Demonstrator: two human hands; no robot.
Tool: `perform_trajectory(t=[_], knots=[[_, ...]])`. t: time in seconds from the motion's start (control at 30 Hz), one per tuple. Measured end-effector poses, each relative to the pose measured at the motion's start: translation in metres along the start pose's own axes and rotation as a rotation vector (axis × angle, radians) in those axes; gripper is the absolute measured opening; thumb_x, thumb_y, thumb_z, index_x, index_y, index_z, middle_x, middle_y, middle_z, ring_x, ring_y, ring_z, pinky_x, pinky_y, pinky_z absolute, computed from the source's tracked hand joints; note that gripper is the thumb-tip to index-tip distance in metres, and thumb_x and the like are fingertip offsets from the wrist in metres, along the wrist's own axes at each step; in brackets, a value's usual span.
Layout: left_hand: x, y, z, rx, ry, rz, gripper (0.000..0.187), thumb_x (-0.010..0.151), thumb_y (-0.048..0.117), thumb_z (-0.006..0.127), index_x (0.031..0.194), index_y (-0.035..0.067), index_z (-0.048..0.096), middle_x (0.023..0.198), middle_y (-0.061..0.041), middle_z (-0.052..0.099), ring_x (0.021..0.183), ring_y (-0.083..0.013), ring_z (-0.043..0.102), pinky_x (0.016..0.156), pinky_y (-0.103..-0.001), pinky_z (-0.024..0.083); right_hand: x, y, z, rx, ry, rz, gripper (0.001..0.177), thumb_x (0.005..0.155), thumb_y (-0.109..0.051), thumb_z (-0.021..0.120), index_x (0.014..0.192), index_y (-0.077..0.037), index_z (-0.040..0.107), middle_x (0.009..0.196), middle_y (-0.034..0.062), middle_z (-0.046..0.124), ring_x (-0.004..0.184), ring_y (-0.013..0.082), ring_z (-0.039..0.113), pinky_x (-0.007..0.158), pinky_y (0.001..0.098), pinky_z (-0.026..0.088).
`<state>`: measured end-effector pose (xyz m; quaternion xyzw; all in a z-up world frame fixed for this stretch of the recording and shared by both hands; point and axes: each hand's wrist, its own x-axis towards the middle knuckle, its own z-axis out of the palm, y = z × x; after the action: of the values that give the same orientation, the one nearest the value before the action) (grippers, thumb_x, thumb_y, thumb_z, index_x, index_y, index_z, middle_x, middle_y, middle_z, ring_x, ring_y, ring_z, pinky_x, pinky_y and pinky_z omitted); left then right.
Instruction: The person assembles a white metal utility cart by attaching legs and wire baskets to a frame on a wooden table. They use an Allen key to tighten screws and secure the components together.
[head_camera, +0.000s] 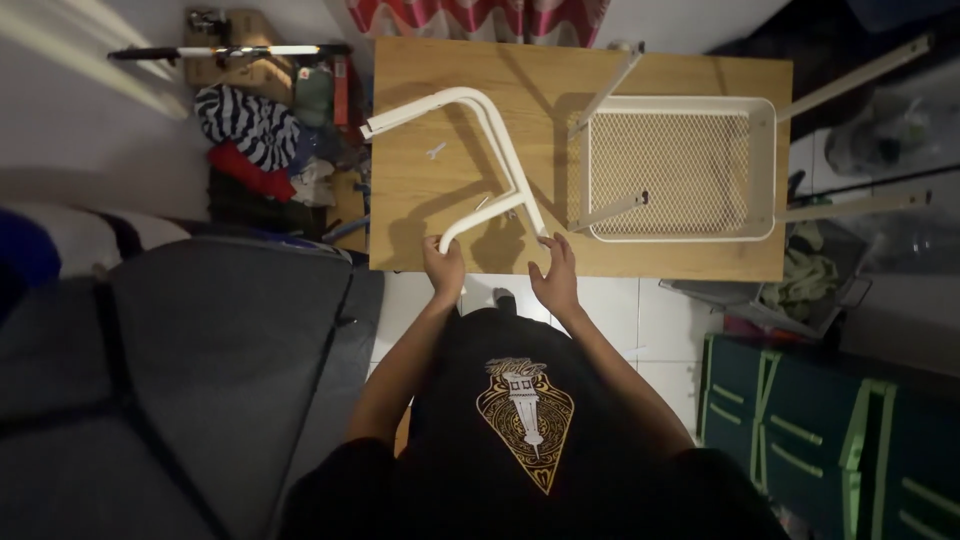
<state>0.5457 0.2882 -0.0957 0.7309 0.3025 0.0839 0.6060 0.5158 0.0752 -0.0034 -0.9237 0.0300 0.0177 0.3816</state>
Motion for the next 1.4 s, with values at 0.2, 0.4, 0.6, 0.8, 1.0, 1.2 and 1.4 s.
perform_trajectory(t=[0.2, 0.4, 0.6, 0.8, 1.0, 1.2, 1.4], knots=[[0.039, -0.016, 0.021, 0.102, -0.023, 0.037, 0.027, 0.089, 0.014, 0.069, 0.108, 0.0, 0.057, 0.093, -0.016, 0.066, 0.085, -0.0271, 0.067, 0.079, -0.039, 0.053, -0.016, 0.024, 0.008, 0.008, -0.003, 0.094, 0.053, 0.085, -0.011, 0.075, 0.135, -0.01, 0.056, 0.151, 0.0282, 0.044, 0.138, 0.0473, 0.044, 0.112, 0.0495, 0.042], [0.056, -0.02, 0.041, 0.083, -0.048, 0.001, 0.024, 0.087, 0.012, 0.068, 0.104, -0.001, 0.057, 0.091, -0.015, 0.068, 0.083, -0.0274, 0.069, 0.079, -0.038, 0.054, -0.037, 0.042, 0.0, -0.028, 0.044, 0.183, 0.051, 0.086, -0.011, 0.074, 0.134, -0.01, 0.057, 0.148, 0.0262, 0.048, 0.137, 0.0457, 0.046, 0.11, 0.0486, 0.043], [0.062, -0.023, 0.045, 0.156, -0.103, -0.024, 0.019, 0.094, 0.012, 0.066, 0.105, -0.001, 0.058, 0.09, -0.016, 0.067, 0.083, -0.029, 0.068, 0.079, -0.039, 0.053, -0.041, 0.043, 0.005, -0.003, 0.03, 0.203, 0.052, 0.086, -0.011, 0.073, 0.134, -0.009, 0.056, 0.147, 0.0266, 0.047, 0.136, 0.0454, 0.047, 0.109, 0.0477, 0.044], [0.059, -0.033, 0.038, 0.225, -0.127, 0.206, 0.019, 0.096, 0.008, 0.061, 0.112, -0.002, 0.059, 0.099, -0.023, 0.067, 0.095, -0.0412, 0.066, 0.084, -0.045, 0.051, -0.024, 0.044, 0.021, 0.022, -0.093, 0.155, 0.049, 0.087, -0.011, 0.073, 0.133, -0.009, 0.056, 0.143, 0.0248, 0.05, 0.133, 0.0441, 0.05, 0.109, 0.0466, 0.046], [0.063, -0.03, 0.023, 0.377, -0.194, 0.293, 0.029, 0.096, 0.008, 0.06, 0.123, -0.002, 0.066, 0.113, -0.026, 0.067, 0.105, -0.0458, 0.064, 0.092, -0.049, 0.051, 0.008, 0.039, 0.048, 0.046, -0.209, 0.058, 0.047, 0.086, -0.009, 0.072, 0.131, -0.008, 0.057, 0.138, 0.0246, 0.052, 0.125, 0.0426, 0.055, 0.105, 0.0453, 0.049], [0.071, -0.029, 0.016, 0.447, -0.162, 0.414, 0.028, 0.088, 0.008, 0.065, 0.114, -0.001, 0.069, 0.104, -0.026, 0.07, 0.096, -0.0479, 0.067, 0.083, -0.05, 0.053, 0.011, 0.032, 0.052, 0.076, -0.259, 0.054, 0.048, 0.087, -0.009, 0.072, 0.132, -0.009, 0.056, 0.141, 0.024, 0.05, 0.118, 0.0399, 0.061, 0.101, 0.044, 0.052], [0.064, -0.008, 0.018, -0.171, -0.43, -0.251, 0.024, 0.102, 0.016, 0.055, 0.121, 0.002, 0.059, 0.086, -0.008, 0.064, 0.062, -0.0255, 0.061, 0.06, -0.042, 0.051, 0.018, 0.019, 0.04, 0.127, -0.277, 0.104, 0.046, 0.09, -0.012, 0.07, 0.133, -0.009, 0.056, 0.137, 0.0195, 0.055, 0.114, 0.0332, 0.064, 0.095, 0.0421, 0.055]])
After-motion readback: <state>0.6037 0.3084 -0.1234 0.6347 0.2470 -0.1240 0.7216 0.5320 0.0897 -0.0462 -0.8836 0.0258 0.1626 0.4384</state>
